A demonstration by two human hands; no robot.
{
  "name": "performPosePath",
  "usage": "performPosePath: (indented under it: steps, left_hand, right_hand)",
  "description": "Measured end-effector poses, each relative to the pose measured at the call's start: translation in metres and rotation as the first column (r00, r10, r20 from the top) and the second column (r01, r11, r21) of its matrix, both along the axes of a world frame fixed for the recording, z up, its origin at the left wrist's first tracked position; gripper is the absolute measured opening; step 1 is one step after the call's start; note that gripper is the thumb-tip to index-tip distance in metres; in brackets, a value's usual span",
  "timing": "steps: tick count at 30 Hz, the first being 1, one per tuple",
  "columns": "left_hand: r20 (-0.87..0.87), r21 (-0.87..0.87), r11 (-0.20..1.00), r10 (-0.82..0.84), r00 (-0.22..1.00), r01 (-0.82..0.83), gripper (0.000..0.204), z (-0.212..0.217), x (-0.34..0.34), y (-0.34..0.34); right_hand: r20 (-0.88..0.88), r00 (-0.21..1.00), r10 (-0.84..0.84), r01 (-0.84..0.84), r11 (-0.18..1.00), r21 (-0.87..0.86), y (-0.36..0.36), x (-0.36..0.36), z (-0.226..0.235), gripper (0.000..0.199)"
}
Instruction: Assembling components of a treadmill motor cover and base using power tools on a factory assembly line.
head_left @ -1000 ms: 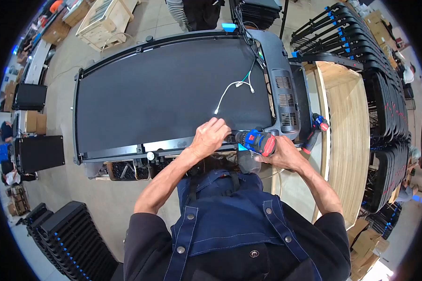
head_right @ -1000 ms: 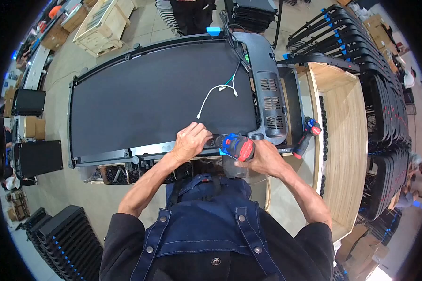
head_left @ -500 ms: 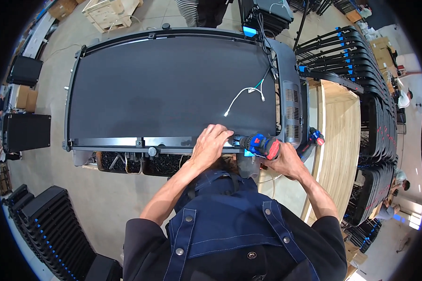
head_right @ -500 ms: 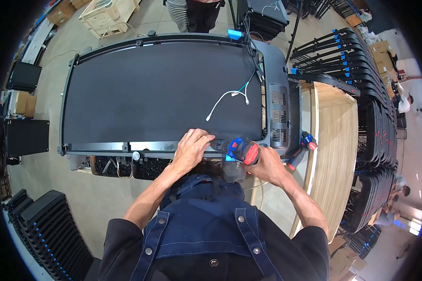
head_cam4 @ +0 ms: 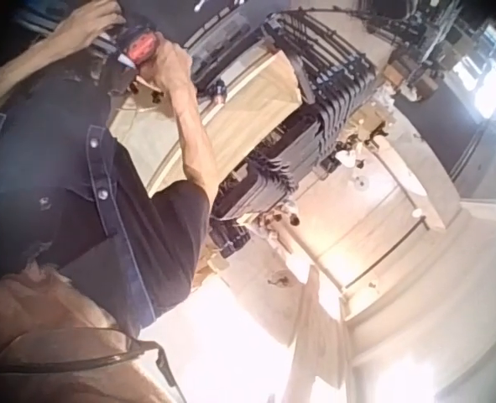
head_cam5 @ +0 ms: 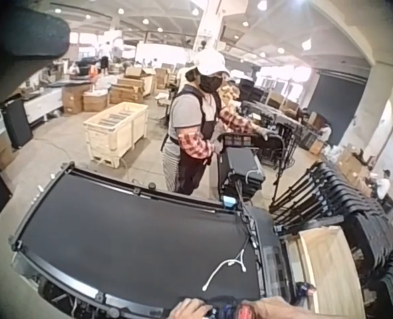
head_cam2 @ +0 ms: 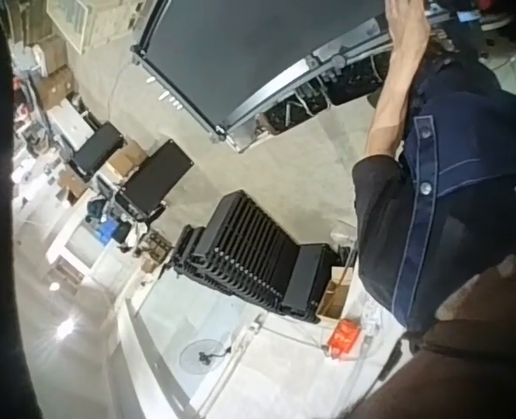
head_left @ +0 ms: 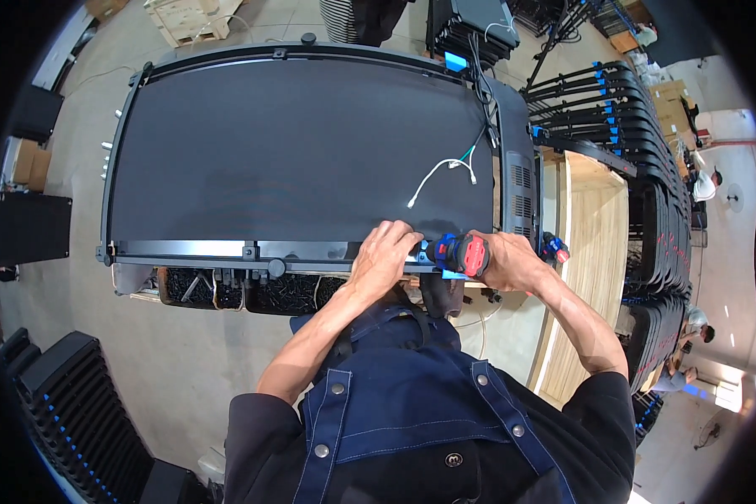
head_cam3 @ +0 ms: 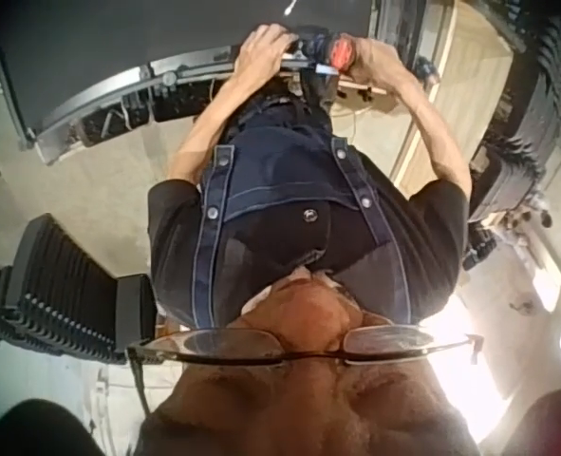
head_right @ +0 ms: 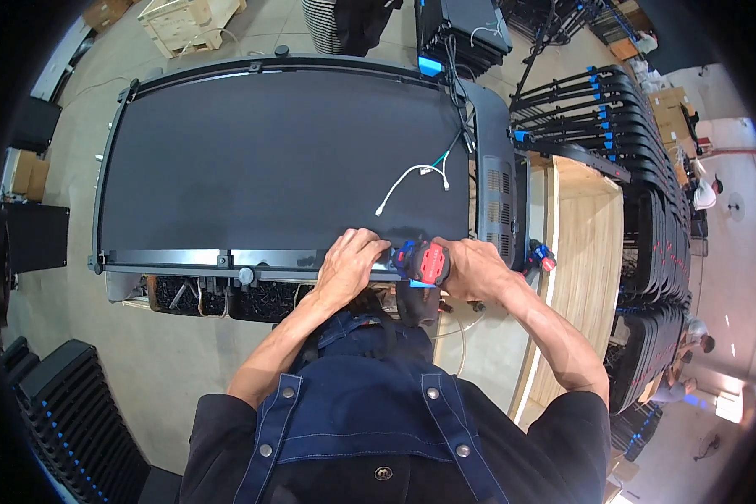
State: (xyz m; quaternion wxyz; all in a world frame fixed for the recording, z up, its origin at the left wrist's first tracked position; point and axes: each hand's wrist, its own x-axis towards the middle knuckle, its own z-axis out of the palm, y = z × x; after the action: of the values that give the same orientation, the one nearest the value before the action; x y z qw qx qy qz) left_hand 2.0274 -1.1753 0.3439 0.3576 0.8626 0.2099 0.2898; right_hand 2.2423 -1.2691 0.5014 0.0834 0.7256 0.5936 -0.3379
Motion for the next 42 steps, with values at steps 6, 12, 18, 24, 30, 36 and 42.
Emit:
performPosePath:
  steps: [6,12,18,24,30,36,42]
  left_hand:
    - [0.031,-0.022,1.000,0.017,0.999,-0.016,0.023,-0.002,-0.003,-0.001]
    - [0.033,-0.044,0.999,-0.006,0.999,0.008,0.023,-0.002,-0.005,-0.002]
    - [0.035,-0.036,0.999,-0.008,0.999,0.009,0.024,-0.003,-0.007,-0.002]
    - [0.069,-0.035,0.999,-0.005,0.998,0.007,0.022,0.001,-0.009,-0.003]
    - [0.052,-0.021,0.998,-0.054,0.997,0.055,0.018,0.003,-0.009,-0.001]
    - [0.097,-0.087,0.996,-0.007,0.995,0.016,0.022,0.007,-0.011,-0.007]
    - [-0.030,0.060,0.995,-0.080,0.996,0.082,0.025,0.015,-0.005,-0.002]
  right_hand:
    - [0.025,0.998,0.055,-0.056,0.998,0.030,-0.001,-0.002,-0.002,0.066]
    - [0.079,0.997,0.016,-0.012,0.999,-0.052,0.003,-0.012,0.007,0.070]
    - [0.085,0.996,0.040,-0.036,0.998,-0.057,0.006,-0.014,0.010,0.070]
    - [0.087,0.994,0.058,-0.052,0.996,-0.072,0.005,-0.016,0.022,0.074]
    - [0.047,0.999,-0.002,0.002,1.000,-0.005,-0.006,-0.004,0.013,0.068]
    - [-0.036,0.995,-0.096,0.093,0.992,-0.081,-0.019,0.005,0.037,0.050]
    - [-0.235,0.949,-0.208,0.229,0.971,0.065,-0.050,0.016,0.027,0.044]
